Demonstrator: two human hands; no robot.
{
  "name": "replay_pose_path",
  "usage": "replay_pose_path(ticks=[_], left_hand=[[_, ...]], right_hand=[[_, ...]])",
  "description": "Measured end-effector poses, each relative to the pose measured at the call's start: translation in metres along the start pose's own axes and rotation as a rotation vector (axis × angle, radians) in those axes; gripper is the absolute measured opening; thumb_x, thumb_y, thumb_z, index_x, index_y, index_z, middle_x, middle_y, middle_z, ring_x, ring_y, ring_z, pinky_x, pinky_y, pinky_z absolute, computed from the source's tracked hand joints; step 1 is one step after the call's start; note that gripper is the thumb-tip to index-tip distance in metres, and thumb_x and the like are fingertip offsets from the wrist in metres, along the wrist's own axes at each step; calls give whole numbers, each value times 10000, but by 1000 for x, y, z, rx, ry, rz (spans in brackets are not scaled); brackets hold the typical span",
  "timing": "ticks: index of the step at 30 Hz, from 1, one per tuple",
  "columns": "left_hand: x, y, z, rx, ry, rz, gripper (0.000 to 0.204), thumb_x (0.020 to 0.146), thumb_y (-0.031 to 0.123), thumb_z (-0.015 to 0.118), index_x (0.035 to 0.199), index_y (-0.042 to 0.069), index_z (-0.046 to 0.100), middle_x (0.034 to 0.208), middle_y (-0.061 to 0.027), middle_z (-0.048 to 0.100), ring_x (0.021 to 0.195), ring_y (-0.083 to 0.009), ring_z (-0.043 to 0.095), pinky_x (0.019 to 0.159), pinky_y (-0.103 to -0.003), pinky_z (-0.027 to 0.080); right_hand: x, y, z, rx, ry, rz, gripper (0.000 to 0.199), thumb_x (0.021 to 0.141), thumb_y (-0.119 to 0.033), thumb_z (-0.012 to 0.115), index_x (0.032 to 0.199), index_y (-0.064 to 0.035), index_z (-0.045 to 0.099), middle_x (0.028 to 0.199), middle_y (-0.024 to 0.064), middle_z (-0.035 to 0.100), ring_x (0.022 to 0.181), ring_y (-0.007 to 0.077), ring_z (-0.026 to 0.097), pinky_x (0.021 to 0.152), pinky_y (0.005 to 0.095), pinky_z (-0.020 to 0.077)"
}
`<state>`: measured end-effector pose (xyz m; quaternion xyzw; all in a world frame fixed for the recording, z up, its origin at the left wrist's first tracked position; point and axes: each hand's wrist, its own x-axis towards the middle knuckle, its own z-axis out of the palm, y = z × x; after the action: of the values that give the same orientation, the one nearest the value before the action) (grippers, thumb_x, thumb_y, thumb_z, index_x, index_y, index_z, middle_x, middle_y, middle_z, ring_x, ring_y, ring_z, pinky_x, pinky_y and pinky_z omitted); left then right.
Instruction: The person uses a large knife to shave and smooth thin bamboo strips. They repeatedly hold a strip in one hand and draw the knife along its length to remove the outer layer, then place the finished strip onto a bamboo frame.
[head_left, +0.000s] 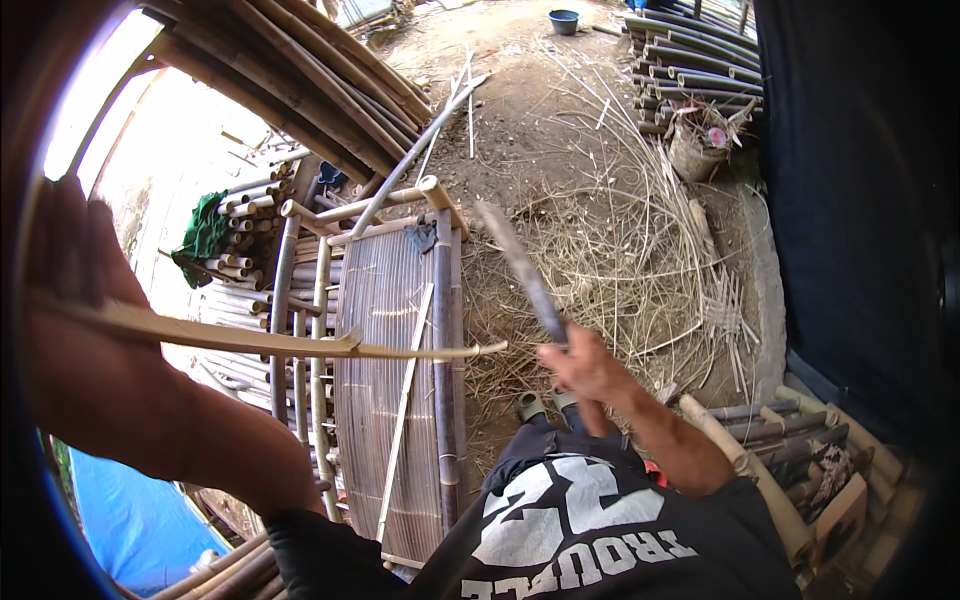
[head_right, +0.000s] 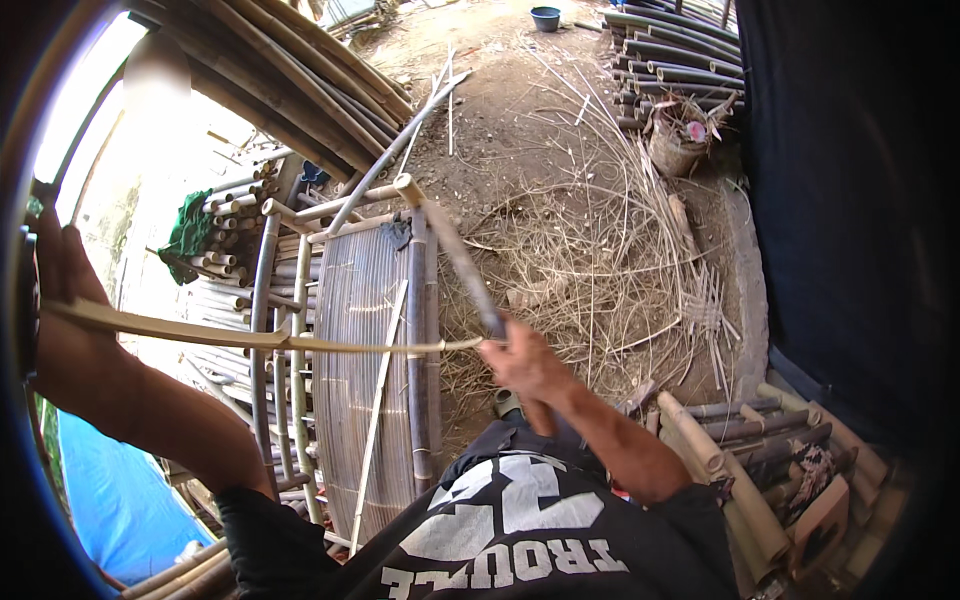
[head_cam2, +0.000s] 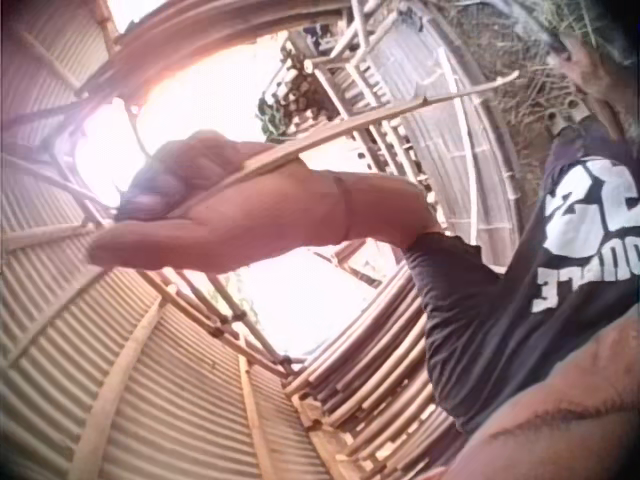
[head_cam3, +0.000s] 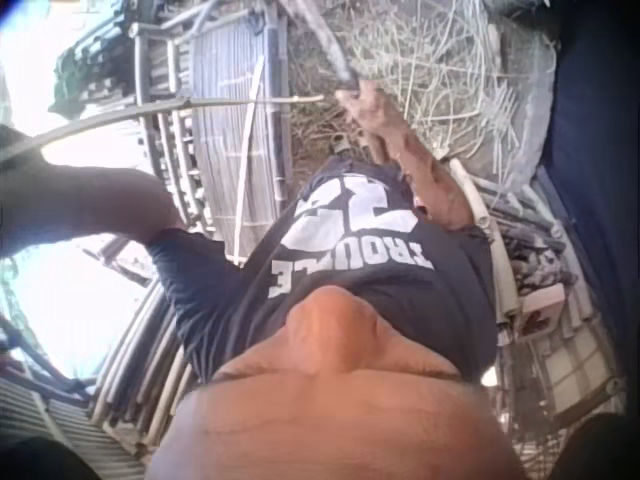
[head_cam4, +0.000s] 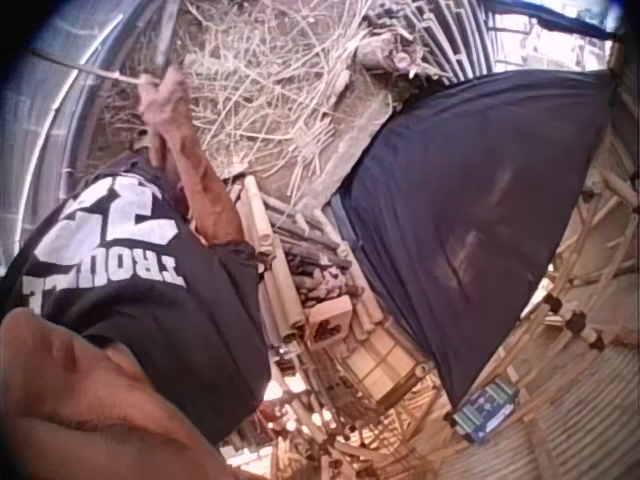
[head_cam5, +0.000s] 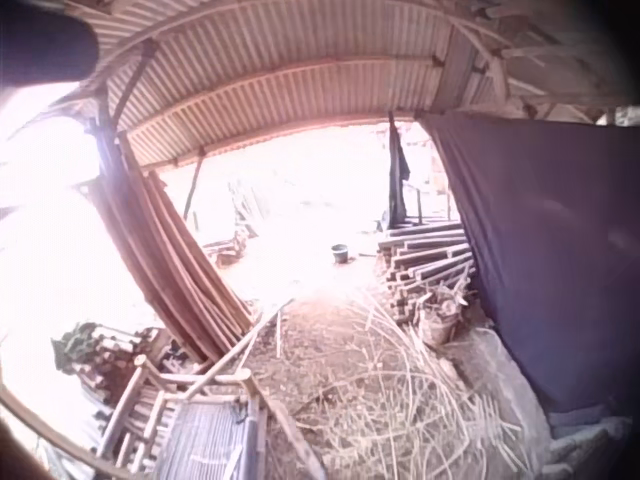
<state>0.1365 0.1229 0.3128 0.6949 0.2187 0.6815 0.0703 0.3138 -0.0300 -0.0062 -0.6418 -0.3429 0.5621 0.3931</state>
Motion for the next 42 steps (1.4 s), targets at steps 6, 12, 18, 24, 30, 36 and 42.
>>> replay_pose_path(ticks=[6,12,18,24,30,36,42], left_hand=[[-106,-63,-7,-461,-12,-210,388,1041,323,348,704,136,310,683,0,276,527,-81,226,439,-217,207],[-155,-63,-24,-488,4,-116,512,1020,497,340,651,146,289,649,10,283,506,-75,252,419,-198,204],[-164,-63,-32,-668,26,-57,544,984,553,393,662,118,334,656,-12,324,493,-82,272,411,-209,206],[-167,-64,-32,-719,69,-66,526,980,553,408,690,119,347,669,-10,333,495,-88,275,417,-220,219],[-168,-71,-25,-676,53,-131,509,990,535,390,681,138,313,665,-2,304,516,-93,266,439,-224,217],[-200,-90,-3,-674,-1,-142,514,1022,508,310,672,137,251,662,3,262,547,-103,245,477,-237,215],[-195,-97,15,-675,38,-160,535,982,550,398,666,130,297,660,1,302,524,-94,264,445,-232,197]], right_hand=[[-77,8,-3,-271,302,-33,436,952,-214,520,1305,39,484,875,174,625,698,304,628,676,397,512],[-83,-6,59,-437,366,-438,276,956,-179,539,1114,40,596,957,216,652,758,339,685,639,381,564],[-60,-30,96,-506,252,-482,227,919,-146,590,1033,50,603,865,188,639,691,306,675,565,367,555],[-26,-25,117,-615,320,-590,191,925,-153,582,941,37,587,722,149,585,549,284,635,486,341,547],[-24,-38,116,-494,282,-400,218,946,-174,574,976,40,602,790,178,634,586,306,652,487,366,532],[-18,-70,123,-570,369,-604,239,932,-168,584,1044,42,557,761,142,595,588,277,648,504,342,546],[16,-53,104,-614,411,-509,226,918,-185,606,982,32,582,760,133,595,586,272,643,511,355,547]])
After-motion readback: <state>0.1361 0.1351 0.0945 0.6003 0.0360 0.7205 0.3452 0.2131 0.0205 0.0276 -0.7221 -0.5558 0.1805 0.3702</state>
